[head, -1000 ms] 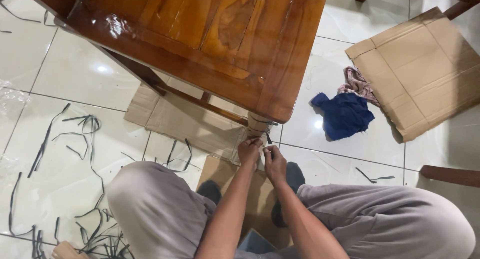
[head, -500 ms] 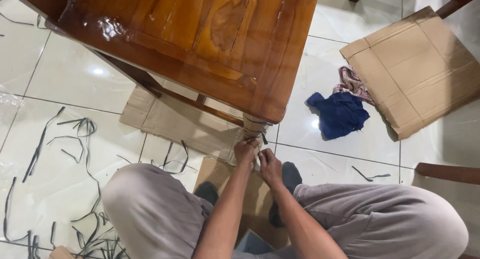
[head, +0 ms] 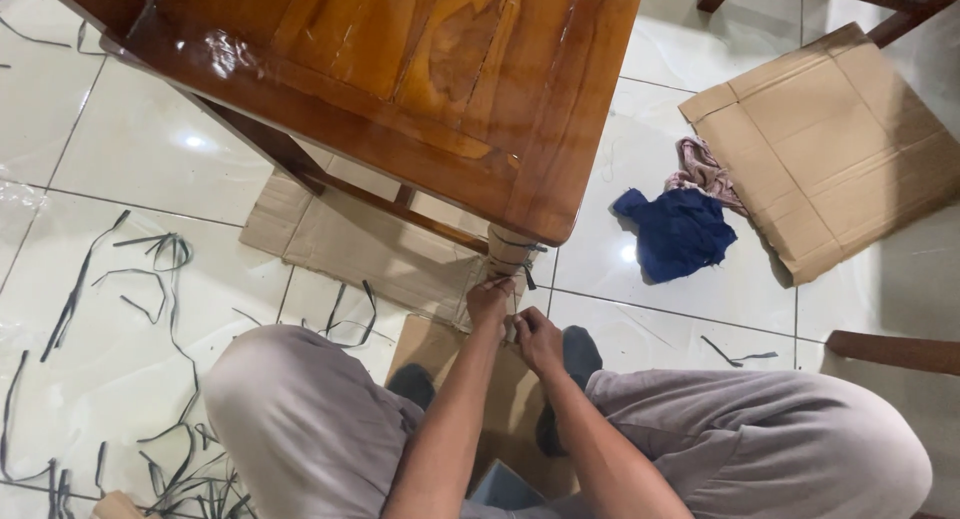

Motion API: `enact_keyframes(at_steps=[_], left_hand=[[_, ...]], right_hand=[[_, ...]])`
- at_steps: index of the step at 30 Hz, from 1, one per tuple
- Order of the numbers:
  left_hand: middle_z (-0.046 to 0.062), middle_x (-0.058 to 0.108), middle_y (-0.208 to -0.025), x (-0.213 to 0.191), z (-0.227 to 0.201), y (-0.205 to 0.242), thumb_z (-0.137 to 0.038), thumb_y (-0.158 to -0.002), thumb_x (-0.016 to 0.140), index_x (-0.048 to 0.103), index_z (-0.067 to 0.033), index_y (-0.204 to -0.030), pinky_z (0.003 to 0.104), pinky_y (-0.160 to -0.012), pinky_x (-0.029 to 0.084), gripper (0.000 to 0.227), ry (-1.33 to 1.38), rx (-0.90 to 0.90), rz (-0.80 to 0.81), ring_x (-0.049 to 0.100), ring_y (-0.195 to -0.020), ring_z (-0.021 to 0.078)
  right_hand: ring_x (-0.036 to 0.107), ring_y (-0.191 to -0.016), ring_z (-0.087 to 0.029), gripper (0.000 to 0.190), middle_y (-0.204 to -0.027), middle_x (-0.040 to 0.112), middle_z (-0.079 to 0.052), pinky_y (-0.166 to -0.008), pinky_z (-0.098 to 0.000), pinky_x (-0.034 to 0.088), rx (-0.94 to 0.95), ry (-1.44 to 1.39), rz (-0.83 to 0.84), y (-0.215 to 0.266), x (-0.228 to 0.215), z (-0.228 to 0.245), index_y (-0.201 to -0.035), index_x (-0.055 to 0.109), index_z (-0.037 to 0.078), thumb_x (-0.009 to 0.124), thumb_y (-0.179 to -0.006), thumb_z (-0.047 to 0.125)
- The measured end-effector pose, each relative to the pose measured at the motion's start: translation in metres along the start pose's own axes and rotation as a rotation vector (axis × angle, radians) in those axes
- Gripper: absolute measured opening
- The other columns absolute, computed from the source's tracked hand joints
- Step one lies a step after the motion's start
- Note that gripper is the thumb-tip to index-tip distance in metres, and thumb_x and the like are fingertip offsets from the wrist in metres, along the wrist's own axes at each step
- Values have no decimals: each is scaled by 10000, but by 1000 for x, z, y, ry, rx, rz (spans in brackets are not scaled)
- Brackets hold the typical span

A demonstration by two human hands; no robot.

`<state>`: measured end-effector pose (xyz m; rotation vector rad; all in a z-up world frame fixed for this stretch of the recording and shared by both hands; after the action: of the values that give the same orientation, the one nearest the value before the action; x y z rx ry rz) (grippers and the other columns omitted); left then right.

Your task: Wrapping the legs of a wooden chair with protective plastic strips

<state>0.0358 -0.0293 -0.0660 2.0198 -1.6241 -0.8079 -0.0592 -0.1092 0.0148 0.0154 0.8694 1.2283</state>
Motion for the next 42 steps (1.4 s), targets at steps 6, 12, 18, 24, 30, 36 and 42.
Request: enact_keyframes(at_steps=[6, 12, 18, 24, 30, 36, 42], left_hand=[[95, 699, -749, 9, 16, -13, -408, -717, 803, 809, -160, -818, 331, -674, 480, 268, 32, 12, 15, 634, -751, 227], [20, 559, -650, -37, -38, 46, -170, -847, 691, 616, -129, -838, 233, -556, 374, 86, 256, -74, 102, 457, -539, 102], [86, 627, -848, -49, -35, 40, -129, -903, 649, 599, -85, -977, 350, -767, 450, 99, 323, -62, 152, 581, -775, 183], [166, 709, -1086, -39, -16, 33, -80, -970, 600, 579, -33, -1145, 490, -1019, 542, 182, 392, -62, 247, 730, -1057, 281], [133, 702, -895, -33, -2, 25, -178, -922, 685, 726, -59, -1024, 420, -821, 562, 162, 270, 20, 209, 695, -891, 232], [50, 664, -897, -46, -18, 32, -225, -954, 658, 710, -123, -983, 338, -814, 503, 118, 209, 27, 130, 601, -879, 148], [12, 728, -1011, -63, -33, 26, -360, -922, 667, 739, -206, -1081, 473, -1026, 443, 233, 25, -79, 15, 656, -1043, 207]], right_hand=[[708, -962, -362, 197, -908, 740, -97, -880, -466, 558, -45, 170, -81, -3, -4, -1, -1014, 788, 228, 672, -941, 371], [696, -956, -354, 210, -905, 670, -105, -876, -479, 565, -124, 285, -164, -13, -8, 9, -1055, 789, 190, 651, -969, 324], [710, -936, -338, 214, -905, 706, -122, -878, -487, 555, -92, 73, -203, -9, -4, 26, -1097, 758, 160, 627, -986, 289], [728, -912, -319, 223, -906, 748, -141, -880, -496, 543, -22, -172, -270, 0, -12, 32, -1148, 721, 124, 598, -1007, 246], [739, -771, -231, 236, -899, 777, -143, -726, -346, 613, 85, -356, -94, -1, 5, 32, -1123, 792, 192, 659, -956, 292], [619, -1255, -363, 524, -1381, 628, -216, -1043, -518, 495, 177, -793, 49, -14, -3, 51, -1460, 529, -19, 603, -1014, 245], [562, -1321, -397, 437, -1351, 653, -172, -1120, -567, 448, 14, -175, 53, -29, -25, 68, -1436, 608, 216, 561, -1017, 332]])
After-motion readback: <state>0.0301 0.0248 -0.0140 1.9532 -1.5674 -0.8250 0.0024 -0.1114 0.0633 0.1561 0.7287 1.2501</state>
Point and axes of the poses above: each hand's wrist, its own y-axis away from the middle knuckle, its own x-axis out of the palm, z = x × y, the point moved 1 cm from there along -y, towards the middle knuckle
